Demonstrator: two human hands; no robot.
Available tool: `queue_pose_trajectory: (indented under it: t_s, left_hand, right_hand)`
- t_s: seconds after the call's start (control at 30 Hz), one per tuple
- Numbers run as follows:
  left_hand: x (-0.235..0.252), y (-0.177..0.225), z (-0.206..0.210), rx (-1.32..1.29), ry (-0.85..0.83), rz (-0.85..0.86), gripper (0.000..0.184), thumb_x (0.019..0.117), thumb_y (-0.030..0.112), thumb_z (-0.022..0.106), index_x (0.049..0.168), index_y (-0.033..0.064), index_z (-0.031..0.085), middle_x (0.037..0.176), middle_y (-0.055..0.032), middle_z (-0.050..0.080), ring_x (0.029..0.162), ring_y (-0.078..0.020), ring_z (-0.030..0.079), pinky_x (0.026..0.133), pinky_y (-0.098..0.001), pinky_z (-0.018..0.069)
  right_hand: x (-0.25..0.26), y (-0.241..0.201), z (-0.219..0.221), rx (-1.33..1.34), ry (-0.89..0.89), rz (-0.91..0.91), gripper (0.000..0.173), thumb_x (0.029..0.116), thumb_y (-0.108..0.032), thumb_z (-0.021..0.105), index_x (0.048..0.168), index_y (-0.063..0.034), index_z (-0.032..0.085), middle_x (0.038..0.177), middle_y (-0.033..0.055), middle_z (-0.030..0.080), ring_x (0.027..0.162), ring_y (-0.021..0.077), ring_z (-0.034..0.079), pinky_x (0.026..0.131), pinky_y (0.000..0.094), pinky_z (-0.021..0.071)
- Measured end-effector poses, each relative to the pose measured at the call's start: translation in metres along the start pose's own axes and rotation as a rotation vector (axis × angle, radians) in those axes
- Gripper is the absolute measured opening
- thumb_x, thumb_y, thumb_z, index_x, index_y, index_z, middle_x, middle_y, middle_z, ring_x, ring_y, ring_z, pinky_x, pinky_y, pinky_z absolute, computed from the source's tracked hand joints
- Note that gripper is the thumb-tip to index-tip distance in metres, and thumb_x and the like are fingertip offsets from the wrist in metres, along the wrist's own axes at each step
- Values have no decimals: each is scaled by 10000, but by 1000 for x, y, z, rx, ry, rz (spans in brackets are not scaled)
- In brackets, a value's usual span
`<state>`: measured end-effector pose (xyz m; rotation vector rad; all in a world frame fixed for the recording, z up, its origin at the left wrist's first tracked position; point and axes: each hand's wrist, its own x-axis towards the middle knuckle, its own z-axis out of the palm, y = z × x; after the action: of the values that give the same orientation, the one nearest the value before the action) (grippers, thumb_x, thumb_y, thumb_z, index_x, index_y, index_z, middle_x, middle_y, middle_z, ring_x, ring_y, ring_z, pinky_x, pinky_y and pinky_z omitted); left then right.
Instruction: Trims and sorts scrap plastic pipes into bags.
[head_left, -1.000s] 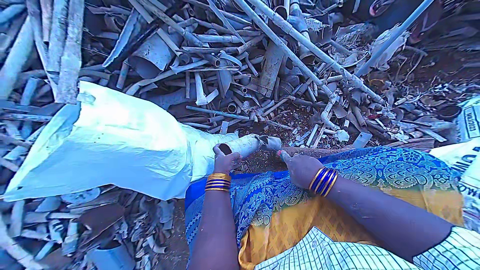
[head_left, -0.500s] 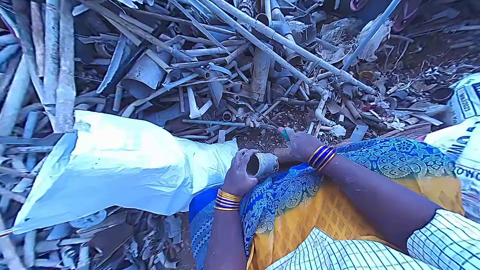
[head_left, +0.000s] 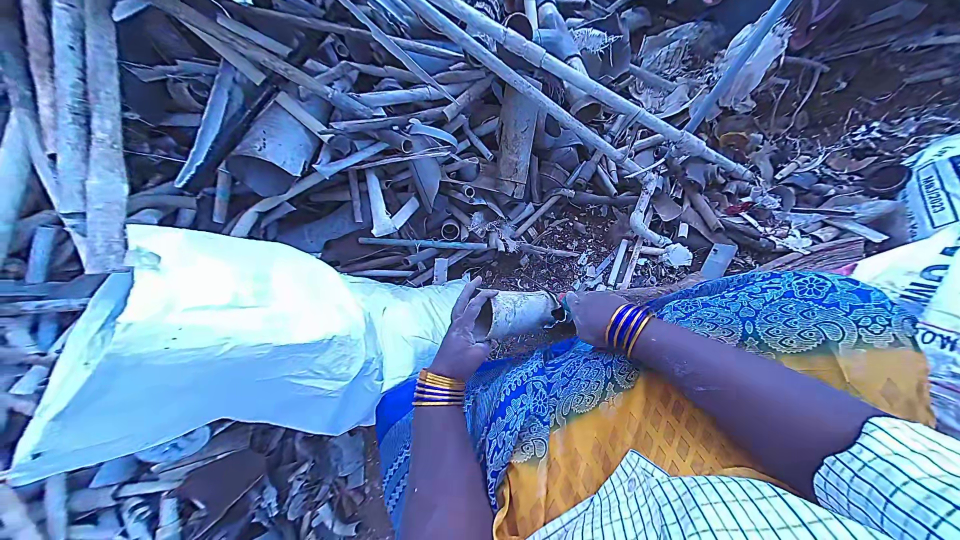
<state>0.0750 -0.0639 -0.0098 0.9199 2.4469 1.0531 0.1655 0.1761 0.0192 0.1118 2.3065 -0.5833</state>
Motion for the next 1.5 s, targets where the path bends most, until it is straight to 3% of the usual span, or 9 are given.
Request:
queue_pose_trajectory:
  t_s: [0.07, 0.13, 0.2, 0.4, 0.6, 0.83, 1.03, 1.13, 1.5]
  left_hand:
    - [0, 1, -2, -3, 1, -60, 983, 658, 74, 767, 1550, -25, 366, 1690, -229, 167, 1546, -369, 237, 1217, -492, 294]
    - [0, 2, -3, -22, 33, -223, 1225, 706, 466, 785, 1636, 24, 120, 1694, -245, 113, 1563, -346, 193, 1235, -480, 263]
    - [2, 7, -2, -44, 70, -383, 1199, 820, 468, 758, 1635, 0, 13, 1682, -306, 34, 1567, -405, 136, 1243, -520, 217]
    - [5, 0, 11, -49, 217, -370, 792, 880, 315, 651, 1545, -15, 375, 1587, -309, 317, 1435, -403, 386, 1148, -529, 353]
    - [3, 9, 15, -66, 327, -353, 538, 884, 226, 679, 1330, -60, 587, 1259, -271, 622, 1152, -312, 604, 1005, -468, 466]
    - [-4, 13, 17, -10, 487, -92, 676, 728, 403, 700, 1209, -67, 634, 1106, -166, 680, 997, -139, 648, 898, -306, 518]
    - [6, 12, 28, 96, 393, -42, 744, 693, 396, 738, 1217, -111, 589, 1205, -282, 622, 1092, -324, 622, 949, -439, 501]
    - [7, 16, 32, 147, 359, -24, 754, 675, 405, 734, 1198, -118, 590, 1190, -281, 624, 1090, -328, 617, 950, -438, 493]
    - [12, 14, 31, 154, 359, -20, 856, 643, 451, 748, 1224, -142, 539, 1230, -316, 588, 1115, -340, 599, 979, -443, 477]
  right_hand:
    - [3, -1, 1, 6, -6, 7, 433, 1019, -73, 524, 1412, 88, 441, 1333, 295, 577, 1253, 444, 589, 989, 599, 480]
    - [2, -3, 1, 3, -36, -4, 425, 1014, -75, 535, 1393, 105, 465, 1317, 312, 583, 1249, 458, 584, 985, 618, 472]
    - [-5, -9, 4, 23, -60, -29, 453, 1021, -84, 533, 1422, 108, 443, 1317, 334, 577, 1252, 483, 576, 983, 644, 461]
    - [-36, -48, 27, 145, 14, -118, 676, 1075, -119, 431, 1645, -39, 75, 1379, 297, 542, 1178, 450, 626, 952, 581, 512]
    - [-23, -36, 26, 148, 10, -80, 608, 1071, -138, 448, 1601, 16, 193, 1337, 301, 567, 1222, 447, 610, 979, 593, 498]
    - [-19, -23, 14, 195, 51, -35, 626, 1086, -161, 428, 1621, 2, 147, 1353, 303, 570, 1249, 443, 597, 1016, 584, 482]
    - [-37, -30, 19, 130, 35, -42, 702, 1058, -111, 458, 1643, -33, 77, 1351, 289, 561, 1179, 440, 633, 945, 572, 521]
    - [-15, -11, 21, 170, -7, 25, 677, 1024, -99, 504, 1592, 43, 164, 1330, 306, 575, 1219, 449, 614, 975, 589, 502]
    - [-43, -24, 13, 254, 36, -130, 659, 1087, -159, 456, 1635, -21, 116, 1336, 286, 575, 1218, 433, 611, 994, 567, 497]
